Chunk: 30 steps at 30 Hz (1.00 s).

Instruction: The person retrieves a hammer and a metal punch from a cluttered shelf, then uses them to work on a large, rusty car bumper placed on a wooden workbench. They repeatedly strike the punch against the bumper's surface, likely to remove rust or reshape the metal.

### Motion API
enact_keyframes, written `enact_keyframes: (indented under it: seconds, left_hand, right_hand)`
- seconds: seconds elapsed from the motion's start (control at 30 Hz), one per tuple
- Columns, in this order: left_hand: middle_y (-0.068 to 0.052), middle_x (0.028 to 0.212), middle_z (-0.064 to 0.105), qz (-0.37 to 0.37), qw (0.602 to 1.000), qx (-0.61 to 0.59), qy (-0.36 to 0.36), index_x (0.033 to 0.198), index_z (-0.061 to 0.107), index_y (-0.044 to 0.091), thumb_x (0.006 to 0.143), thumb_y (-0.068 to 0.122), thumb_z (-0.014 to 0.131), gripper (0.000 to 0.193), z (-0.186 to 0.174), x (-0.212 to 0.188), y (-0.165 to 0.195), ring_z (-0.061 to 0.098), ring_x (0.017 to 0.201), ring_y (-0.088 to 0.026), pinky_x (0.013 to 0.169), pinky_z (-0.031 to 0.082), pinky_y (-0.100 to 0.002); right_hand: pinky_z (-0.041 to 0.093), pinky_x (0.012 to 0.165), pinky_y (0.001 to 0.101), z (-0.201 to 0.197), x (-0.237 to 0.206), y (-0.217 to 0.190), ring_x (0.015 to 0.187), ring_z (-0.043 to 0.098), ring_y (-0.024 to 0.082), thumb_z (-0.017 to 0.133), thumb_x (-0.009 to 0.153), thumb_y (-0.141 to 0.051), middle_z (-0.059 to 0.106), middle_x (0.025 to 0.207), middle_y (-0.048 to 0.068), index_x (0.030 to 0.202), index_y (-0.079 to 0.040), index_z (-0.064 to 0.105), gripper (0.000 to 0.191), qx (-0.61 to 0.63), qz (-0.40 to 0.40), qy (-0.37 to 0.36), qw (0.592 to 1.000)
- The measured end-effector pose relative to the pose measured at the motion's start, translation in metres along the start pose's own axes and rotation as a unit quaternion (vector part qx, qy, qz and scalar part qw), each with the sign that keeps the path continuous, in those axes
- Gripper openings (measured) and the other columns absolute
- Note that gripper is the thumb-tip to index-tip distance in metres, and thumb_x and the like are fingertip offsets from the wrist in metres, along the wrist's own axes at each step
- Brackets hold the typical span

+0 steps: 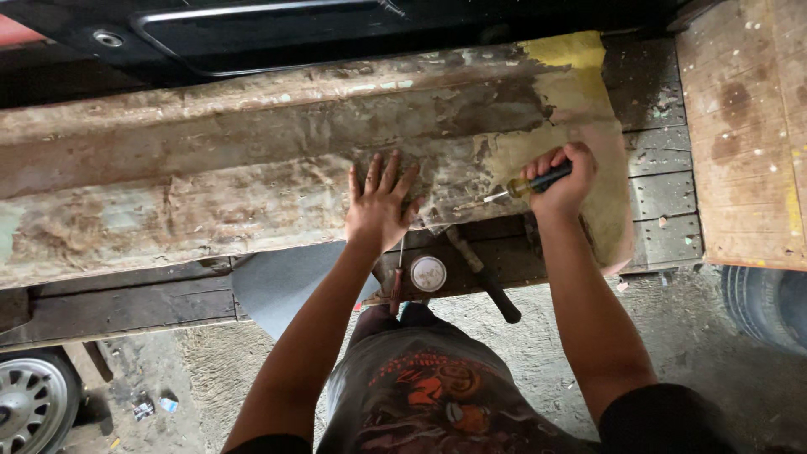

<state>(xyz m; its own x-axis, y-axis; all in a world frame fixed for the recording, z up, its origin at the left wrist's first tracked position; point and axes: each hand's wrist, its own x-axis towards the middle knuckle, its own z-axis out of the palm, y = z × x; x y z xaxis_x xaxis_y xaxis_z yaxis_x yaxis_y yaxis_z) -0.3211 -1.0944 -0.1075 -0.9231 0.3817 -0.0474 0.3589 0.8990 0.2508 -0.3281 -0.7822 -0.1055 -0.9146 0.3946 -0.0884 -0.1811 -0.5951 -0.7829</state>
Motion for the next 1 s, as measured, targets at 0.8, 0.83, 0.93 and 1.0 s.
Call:
enact_keyframes:
  seconds: [0.8, 0.83, 0.93, 1.0]
  left_hand:
    - [-0.011, 0.169, 0.023, 0.018, 0.999, -0.02, 0.029, 0.159, 0.034, 0.025, 0.104, 0.042, 0.041, 0.058, 0.003, 0.0, 0.0, 0.018, 0.155, -0.038, 0.121, 0.006, -0.068]
    - [-0.011, 0.169, 0.024, 0.018, 0.999, -0.022, 0.031, 0.16, 0.034, 0.026, 0.104, 0.042, 0.042, 0.058, 0.004, 0.001, -0.001, 0.019, 0.155, -0.038, 0.121, 0.006, -0.068]
    - [-0.01, 0.169, 0.025, 0.019, 0.999, -0.027, 0.024, 0.16, 0.034, 0.027, 0.104, 0.043, 0.043, 0.059, 0.007, 0.0, -0.001, 0.02, 0.156, -0.037, 0.122, 0.007, -0.068]
    - [-0.009, 0.169, 0.026, 0.021, 0.999, -0.026, 0.027, 0.159, 0.035, 0.027, 0.104, 0.043, 0.044, 0.058, 0.009, 0.0, -0.003, 0.021, 0.156, -0.036, 0.123, 0.007, -0.068]
  right_hand:
    - [0.046, 0.053, 0.0445, 0.022, -0.029, -0.011, 0.054, 0.047, 0.026, 0.06, 0.087, -0.025, 0.048, 0.061, 0.01, 0.072, -0.01, 0.048, 0.024, 0.068, -0.079, 0.182, 0.978]
    - [0.046, 0.052, 0.0439, 0.024, -0.029, -0.013, 0.053, 0.047, 0.026, 0.059, 0.086, -0.026, 0.047, 0.06, 0.009, 0.072, -0.01, 0.048, 0.024, 0.08, -0.063, 0.176, 0.979]
    - [0.047, 0.052, 0.0441, 0.03, -0.029, -0.016, 0.051, 0.048, 0.027, 0.059, 0.085, -0.025, 0.049, 0.06, 0.01, 0.068, -0.009, 0.048, 0.026, 0.047, -0.097, 0.151, 0.983]
    - [0.046, 0.054, 0.0438, 0.034, -0.03, -0.015, 0.053, 0.047, 0.026, 0.06, 0.088, -0.023, 0.048, 0.062, 0.011, 0.07, -0.009, 0.048, 0.025, 0.067, -0.11, 0.151, 0.98]
